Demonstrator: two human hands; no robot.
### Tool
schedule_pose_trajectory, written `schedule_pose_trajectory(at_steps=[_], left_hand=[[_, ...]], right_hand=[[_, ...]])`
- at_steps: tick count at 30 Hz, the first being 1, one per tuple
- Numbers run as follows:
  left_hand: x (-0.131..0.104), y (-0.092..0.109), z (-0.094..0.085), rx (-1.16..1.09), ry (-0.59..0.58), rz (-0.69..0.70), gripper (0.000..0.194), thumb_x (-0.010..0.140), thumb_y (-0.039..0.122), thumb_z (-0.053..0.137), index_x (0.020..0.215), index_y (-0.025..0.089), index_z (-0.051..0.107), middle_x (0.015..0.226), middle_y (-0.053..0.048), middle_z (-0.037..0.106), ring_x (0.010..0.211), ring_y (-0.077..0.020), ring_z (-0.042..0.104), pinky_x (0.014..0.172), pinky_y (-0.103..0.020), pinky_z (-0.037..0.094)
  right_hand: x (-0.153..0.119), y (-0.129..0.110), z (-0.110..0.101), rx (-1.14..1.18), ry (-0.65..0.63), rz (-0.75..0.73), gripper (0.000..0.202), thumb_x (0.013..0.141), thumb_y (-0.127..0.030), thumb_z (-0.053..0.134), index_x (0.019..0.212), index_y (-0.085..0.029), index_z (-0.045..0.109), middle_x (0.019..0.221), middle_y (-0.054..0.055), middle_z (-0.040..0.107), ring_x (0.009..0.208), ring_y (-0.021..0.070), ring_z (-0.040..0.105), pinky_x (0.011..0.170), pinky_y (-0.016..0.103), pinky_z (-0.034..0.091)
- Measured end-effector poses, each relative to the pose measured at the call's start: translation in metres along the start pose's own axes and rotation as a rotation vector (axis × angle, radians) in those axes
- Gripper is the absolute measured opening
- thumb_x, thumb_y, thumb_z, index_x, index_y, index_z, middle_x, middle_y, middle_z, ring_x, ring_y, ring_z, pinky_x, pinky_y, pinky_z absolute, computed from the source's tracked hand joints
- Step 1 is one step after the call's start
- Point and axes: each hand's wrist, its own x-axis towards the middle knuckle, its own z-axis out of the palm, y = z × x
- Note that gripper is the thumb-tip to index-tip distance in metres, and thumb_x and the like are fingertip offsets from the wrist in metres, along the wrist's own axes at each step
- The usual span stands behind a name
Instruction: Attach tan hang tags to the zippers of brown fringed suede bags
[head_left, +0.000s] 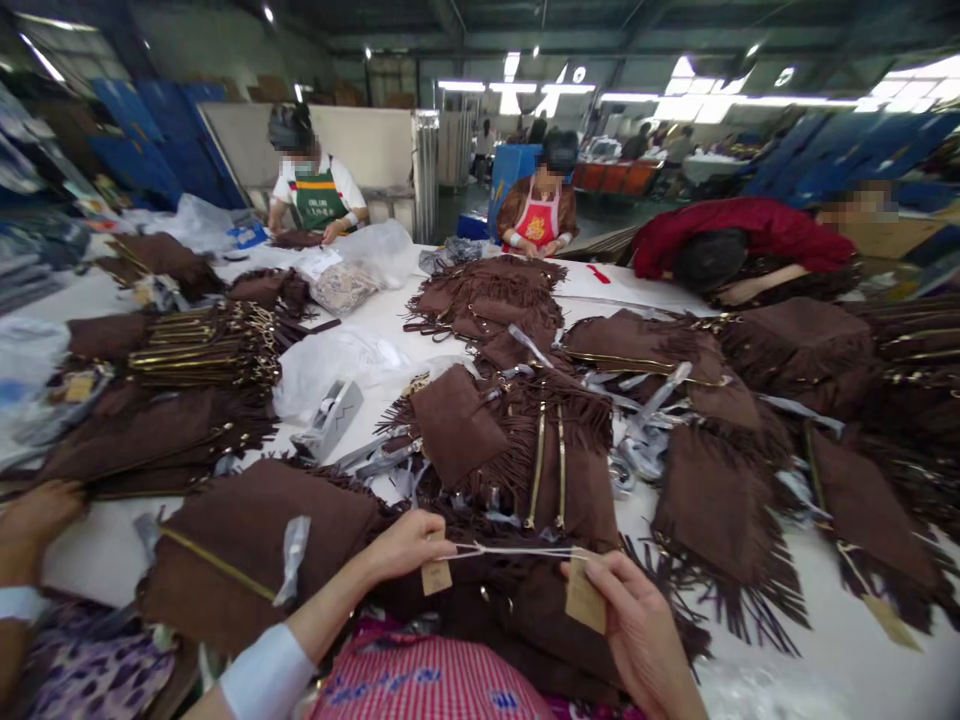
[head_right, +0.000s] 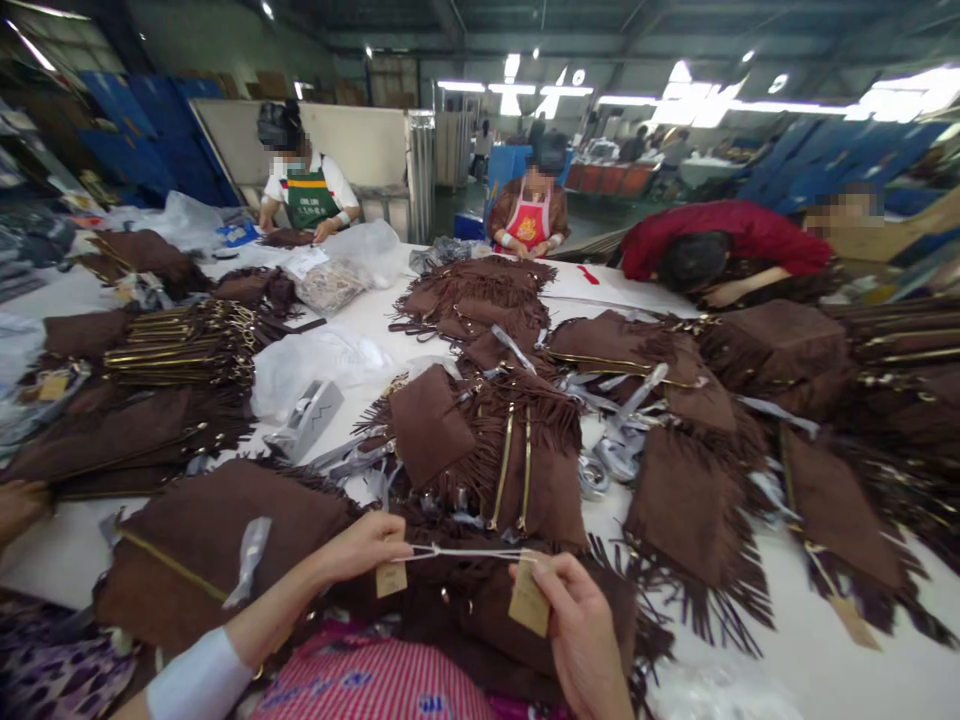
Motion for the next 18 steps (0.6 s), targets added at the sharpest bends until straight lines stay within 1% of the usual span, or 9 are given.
schedule_pose_trajectory(at_steps=[2,3,6,9,10,12,14,16,18], left_hand=[[0.004,-0.014,0.009,0.224,0.009,-0.05,0.027,0.075,0.03,0.06,0.058,0.018,0.043,0.058,0.005,0.042,0.059,-0.011,0.042,0.054,-0.021,0.029],[0.006,-0.019,0.012,0.293,0.018,-0.068,0.027,0.075,0.029,0.061,0.058,0.018,0.043,0.058,0.004,0.045,0.061,-0.012,0.045,0.056,-0.022,0.03],[0.007,-0.029,0.017,0.371,0.053,-0.104,0.023,0.08,0.027,0.057,0.061,0.018,0.048,0.065,0.0,0.054,0.068,-0.0154,0.053,0.06,-0.023,0.035],[0.006,-0.028,0.016,0.438,0.07,-0.102,0.013,0.081,0.028,0.058,0.074,0.017,0.057,0.077,-0.004,0.063,0.077,-0.0197,0.06,0.067,-0.026,0.041],[0.005,-0.024,0.016,0.46,0.081,-0.101,0.01,0.08,0.027,0.061,0.08,0.017,0.06,0.084,-0.006,0.065,0.083,-0.022,0.061,0.072,-0.028,0.043],[0.007,-0.01,0.019,0.51,0.137,-0.054,0.016,0.079,0.024,0.063,0.093,0.016,0.062,0.102,-0.01,0.065,0.098,-0.0262,0.059,0.085,-0.034,0.044],[0.011,0.01,0.024,0.538,0.229,0.066,0.02,0.084,0.021,0.058,0.104,0.016,0.062,0.114,-0.011,0.062,0.109,-0.0262,0.055,0.096,-0.036,0.04],[0.02,0.032,0.033,0.525,0.299,0.216,0.02,0.09,0.018,0.051,0.107,0.018,0.061,0.115,-0.008,0.062,0.11,-0.0225,0.054,0.099,-0.033,0.04],[0.031,0.051,0.041,0.499,0.315,0.317,0.02,0.092,0.017,0.048,0.105,0.019,0.062,0.11,-0.006,0.064,0.106,-0.0199,0.056,0.096,-0.031,0.043]], right_hand=[[-0.006,-0.001,-0.012,0.047,0.01,0.011,0.035,0.056,-0.039,0.09,0.066,-0.017,0.064,0.075,0.003,0.074,0.065,0.0158,0.066,0.056,0.022,0.053],[-0.009,-0.002,-0.015,0.093,0.012,0.009,0.035,0.055,-0.037,0.09,0.067,-0.017,0.063,0.078,0.003,0.074,0.066,0.0157,0.066,0.055,0.021,0.052],[-0.015,-0.007,-0.024,0.232,0.015,-0.019,0.035,0.055,-0.033,0.09,0.068,-0.018,0.062,0.092,0.003,0.075,0.075,0.0171,0.069,0.053,0.019,0.052],[-0.016,-0.014,-0.031,0.239,-0.041,-0.033,0.034,0.057,-0.032,0.089,0.068,-0.018,0.06,0.093,0.004,0.074,0.081,0.0202,0.071,0.054,0.02,0.054],[-0.016,-0.017,-0.031,0.224,-0.079,-0.03,0.034,0.058,-0.032,0.089,0.067,-0.018,0.059,0.091,0.004,0.074,0.081,0.0204,0.071,0.054,0.02,0.054],[-0.017,-0.023,-0.03,0.194,-0.185,-0.016,0.032,0.063,-0.032,0.086,0.068,-0.018,0.058,0.087,0.003,0.072,0.077,0.0192,0.07,0.054,0.022,0.055],[-0.019,-0.029,-0.023,0.191,-0.3,-0.009,0.029,0.067,-0.032,0.083,0.07,-0.019,0.057,0.082,0.002,0.07,0.071,0.0164,0.068,0.053,0.022,0.054],[-0.02,-0.033,-0.015,0.22,-0.391,-0.024,0.029,0.069,-0.033,0.081,0.072,-0.02,0.056,0.076,-0.001,0.066,0.062,0.0133,0.064,0.05,0.02,0.051],[-0.019,-0.035,-0.008,0.245,-0.445,-0.047,0.029,0.071,-0.035,0.08,0.073,-0.02,0.055,0.071,-0.003,0.062,0.056,0.011,0.059,0.047,0.019,0.048]])
